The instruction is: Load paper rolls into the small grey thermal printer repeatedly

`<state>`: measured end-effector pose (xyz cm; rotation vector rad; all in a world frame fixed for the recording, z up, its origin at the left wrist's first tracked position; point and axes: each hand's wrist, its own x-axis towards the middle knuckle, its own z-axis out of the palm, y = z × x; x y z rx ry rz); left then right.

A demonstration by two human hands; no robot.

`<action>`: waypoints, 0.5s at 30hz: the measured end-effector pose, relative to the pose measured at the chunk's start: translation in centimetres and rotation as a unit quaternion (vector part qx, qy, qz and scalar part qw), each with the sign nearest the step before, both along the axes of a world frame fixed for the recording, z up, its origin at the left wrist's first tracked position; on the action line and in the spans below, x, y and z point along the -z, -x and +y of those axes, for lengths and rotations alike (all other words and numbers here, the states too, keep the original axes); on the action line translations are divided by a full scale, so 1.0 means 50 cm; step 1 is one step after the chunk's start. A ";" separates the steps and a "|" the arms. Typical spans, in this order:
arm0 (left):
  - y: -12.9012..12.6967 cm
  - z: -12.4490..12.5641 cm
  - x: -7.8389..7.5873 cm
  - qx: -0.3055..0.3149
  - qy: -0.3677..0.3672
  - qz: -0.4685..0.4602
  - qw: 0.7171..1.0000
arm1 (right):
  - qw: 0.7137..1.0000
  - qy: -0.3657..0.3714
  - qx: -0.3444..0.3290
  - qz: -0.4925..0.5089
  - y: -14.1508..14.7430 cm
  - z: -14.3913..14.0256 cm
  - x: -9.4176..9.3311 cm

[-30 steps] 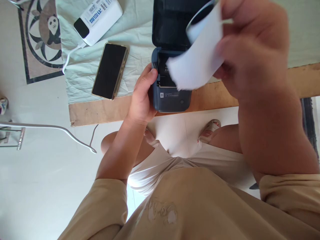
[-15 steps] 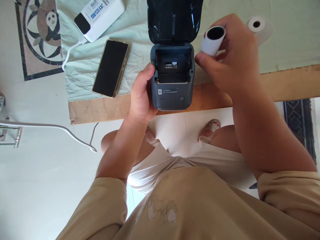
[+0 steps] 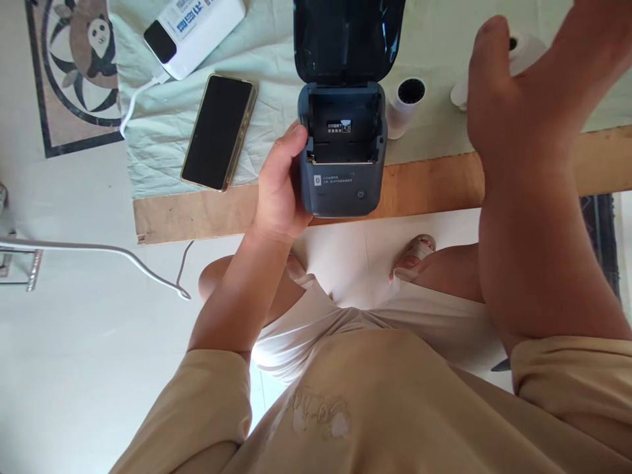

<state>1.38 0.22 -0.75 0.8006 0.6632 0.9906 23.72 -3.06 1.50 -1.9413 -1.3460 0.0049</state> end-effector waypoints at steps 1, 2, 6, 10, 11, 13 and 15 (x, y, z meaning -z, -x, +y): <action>0.000 -0.001 0.000 -0.002 0.005 -0.014 1.000 | 0.999 0.034 0.027 -0.021 -0.006 0.007 0.005; 0.001 -0.001 0.000 0.001 0.006 -0.027 1.000 | 0.995 0.073 0.051 -0.036 -0.010 0.013 0.010; 0.008 0.006 0.008 0.037 -0.010 -0.044 0.998 | 0.981 0.152 0.122 -0.007 -0.011 0.024 0.016; 0.011 0.009 0.010 0.036 -0.015 -0.025 0.999 | 0.972 0.193 0.134 -0.012 -0.004 0.020 0.001; 0.011 0.008 0.009 0.033 -0.016 -0.015 0.999 | 0.967 0.218 0.133 -0.007 -0.003 0.020 -0.001; 0.009 0.005 0.004 0.028 -0.019 0.004 0.999 | 0.957 0.256 0.135 -0.004 -0.002 0.022 -0.003; 0.009 0.003 0.001 0.030 -0.027 0.017 0.999 | 0.956 0.261 0.133 -0.006 -0.002 0.026 -0.002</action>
